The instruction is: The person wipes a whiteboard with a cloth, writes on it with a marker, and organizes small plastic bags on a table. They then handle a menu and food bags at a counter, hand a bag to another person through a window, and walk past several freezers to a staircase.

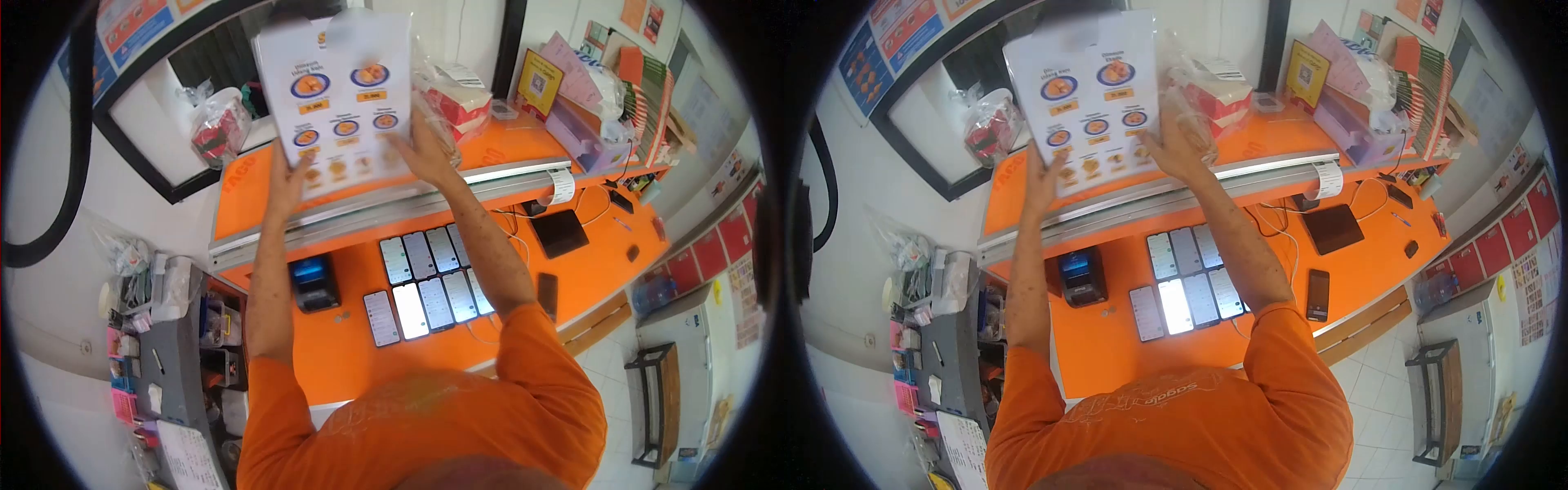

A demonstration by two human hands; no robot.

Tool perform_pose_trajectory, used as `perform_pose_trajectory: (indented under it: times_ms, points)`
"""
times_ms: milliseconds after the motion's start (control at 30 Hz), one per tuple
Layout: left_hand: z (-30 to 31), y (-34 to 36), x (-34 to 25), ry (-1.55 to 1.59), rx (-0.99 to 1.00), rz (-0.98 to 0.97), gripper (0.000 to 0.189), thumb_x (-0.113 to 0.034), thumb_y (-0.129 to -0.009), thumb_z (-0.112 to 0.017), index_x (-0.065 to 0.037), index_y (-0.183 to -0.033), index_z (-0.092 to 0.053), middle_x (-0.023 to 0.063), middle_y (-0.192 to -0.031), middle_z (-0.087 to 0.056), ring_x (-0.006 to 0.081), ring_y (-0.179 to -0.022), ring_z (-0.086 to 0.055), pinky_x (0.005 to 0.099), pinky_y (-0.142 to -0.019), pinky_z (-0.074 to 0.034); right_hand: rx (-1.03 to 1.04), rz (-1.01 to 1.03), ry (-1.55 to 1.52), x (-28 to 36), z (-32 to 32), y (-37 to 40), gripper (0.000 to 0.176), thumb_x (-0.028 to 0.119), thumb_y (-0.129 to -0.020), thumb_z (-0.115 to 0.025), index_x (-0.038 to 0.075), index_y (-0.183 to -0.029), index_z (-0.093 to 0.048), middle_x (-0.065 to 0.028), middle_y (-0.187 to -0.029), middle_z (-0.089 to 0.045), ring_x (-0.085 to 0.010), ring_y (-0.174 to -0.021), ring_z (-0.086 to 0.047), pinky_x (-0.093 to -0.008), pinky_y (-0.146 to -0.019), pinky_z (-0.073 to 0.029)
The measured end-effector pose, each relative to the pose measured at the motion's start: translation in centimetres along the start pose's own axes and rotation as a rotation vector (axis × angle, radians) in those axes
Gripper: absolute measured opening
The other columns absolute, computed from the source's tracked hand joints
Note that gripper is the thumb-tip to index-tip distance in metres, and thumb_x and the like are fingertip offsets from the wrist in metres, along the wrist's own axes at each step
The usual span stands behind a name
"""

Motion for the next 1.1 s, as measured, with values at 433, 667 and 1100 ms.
perform_pose_trajectory:
  times_ms: [433, 667, 1100]
  points:
    - [-0.5, 1.5, 7.5, -0.146, 0.177, 0.876, 0.042, -0.025, -0.082, -0.061, 0.004, -0.112, -0.055, 0.0121, -0.095, -0.062, 0.0176, -0.082, -0.06, 0.029, -0.07, -0.049, 0.199, -0.578, 0.822, -10.6, 13.5, -10.2, 0.058, 0.056, -0.075, -0.059, 0.015, -0.116, -0.059, -0.0131, -0.117, -0.057, -0.0348, -0.117, -0.044, -0.0484, -0.095, -0.037]
    - [-3.5, 0.2, 11.4, -0.198, -0.031, 0.647, 0.049, -0.024, -0.081, -0.066, 0.012, -0.108, -0.046, 0.018, -0.09, -0.062, 0.0202, -0.067, -0.064, 0.0287, -0.055, -0.053, 0.219, -0.443, 0.922, -10.9, 13.0, -10.2, 0.053, 0.054, -0.076, -0.061, 0.019, -0.116, -0.059, -0.0127, -0.125, -0.052, -0.0345, -0.12, -0.043, -0.054, -0.094, -0.035]
    - [-2.7, 1.0, 8.1, -0.438, -0.004, 0.636, 0.049, -0.022, -0.081, -0.063, 0.009, -0.114, -0.044, 0.021, -0.093, -0.063, 0.0275, -0.073, -0.067, 0.0351, -0.063, -0.054, 0.0, -0.354, 0.827, -13.9, 22.7, -7.1, 0.039, 0.039, -0.078, -0.064, 0.01, -0.104, -0.062, -0.0148, -0.112, -0.058, -0.0304, -0.107, -0.05, -0.0434, -0.097, -0.032]
Point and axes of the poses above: each hand's wrist, its own y-axis away from the middle knuckle, its own z-axis out of the back of the hand, x = y × z, the point moved 5 cm from there along -y, towards the middle knuckle
